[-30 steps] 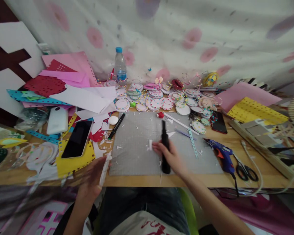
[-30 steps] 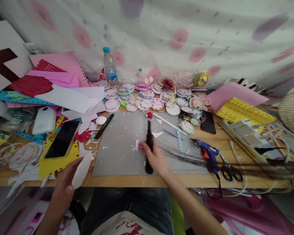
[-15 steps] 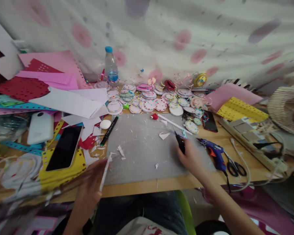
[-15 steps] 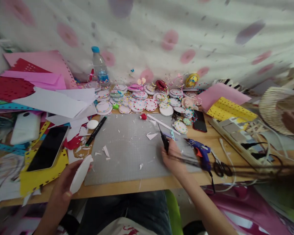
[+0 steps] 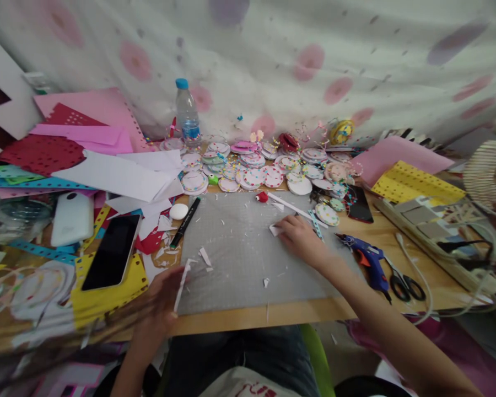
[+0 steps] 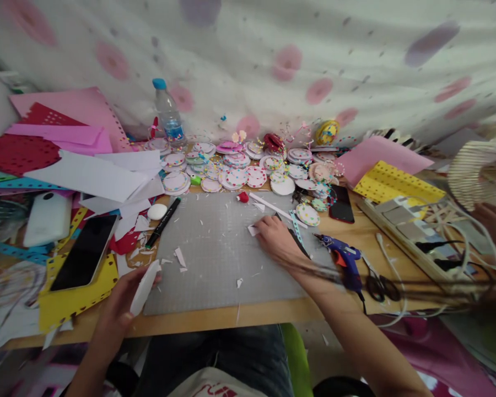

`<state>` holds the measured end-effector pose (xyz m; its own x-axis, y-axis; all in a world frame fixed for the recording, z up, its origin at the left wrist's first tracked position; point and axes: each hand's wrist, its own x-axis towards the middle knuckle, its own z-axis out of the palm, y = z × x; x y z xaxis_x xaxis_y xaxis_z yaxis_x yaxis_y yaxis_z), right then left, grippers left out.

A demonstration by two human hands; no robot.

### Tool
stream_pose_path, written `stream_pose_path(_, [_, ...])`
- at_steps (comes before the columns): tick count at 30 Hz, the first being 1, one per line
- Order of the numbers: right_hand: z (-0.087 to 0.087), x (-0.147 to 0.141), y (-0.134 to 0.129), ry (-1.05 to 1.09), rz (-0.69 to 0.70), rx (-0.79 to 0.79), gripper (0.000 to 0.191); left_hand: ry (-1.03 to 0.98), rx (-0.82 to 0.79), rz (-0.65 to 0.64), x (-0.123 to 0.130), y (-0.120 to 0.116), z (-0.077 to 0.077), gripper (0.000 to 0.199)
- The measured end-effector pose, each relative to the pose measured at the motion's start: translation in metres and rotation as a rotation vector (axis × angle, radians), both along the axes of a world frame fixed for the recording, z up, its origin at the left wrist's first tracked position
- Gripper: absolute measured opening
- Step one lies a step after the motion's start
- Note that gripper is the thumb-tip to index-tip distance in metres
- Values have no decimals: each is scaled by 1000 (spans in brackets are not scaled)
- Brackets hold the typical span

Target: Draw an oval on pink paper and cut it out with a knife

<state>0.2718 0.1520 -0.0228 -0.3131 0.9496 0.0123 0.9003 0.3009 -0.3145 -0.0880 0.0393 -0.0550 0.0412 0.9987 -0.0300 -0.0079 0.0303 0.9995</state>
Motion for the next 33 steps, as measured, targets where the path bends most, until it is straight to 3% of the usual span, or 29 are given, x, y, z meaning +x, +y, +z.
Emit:
stream_pose_path(5, [-4, -1, 8, 90, -28, -110, 3, -64, 14, 19, 3, -2, -7, 68])
stream_pose_path(10, [3, 12, 4, 191, -138, -137, 11, -42, 7, -20, -1, 0, -6, 73])
stream_pose_path(13, [2, 16, 15, 221, -208, -157, 12, 3, 3, -35, -5, 0, -9, 71])
stream_pose_path(17, [-3, 7, 33, 277, -189, -257, 8, 12, 20, -57, -5, -1, -11, 72])
stream_pose_path(26, [-2, -43, 37, 382, -128, -316, 13, 33, 76, -133, -3, -2, -5, 69])
stream_pose_path(33, [-3, -124, 45, 419, -20, -373, 16, 48, 87, -141, -3, -4, -6, 72])
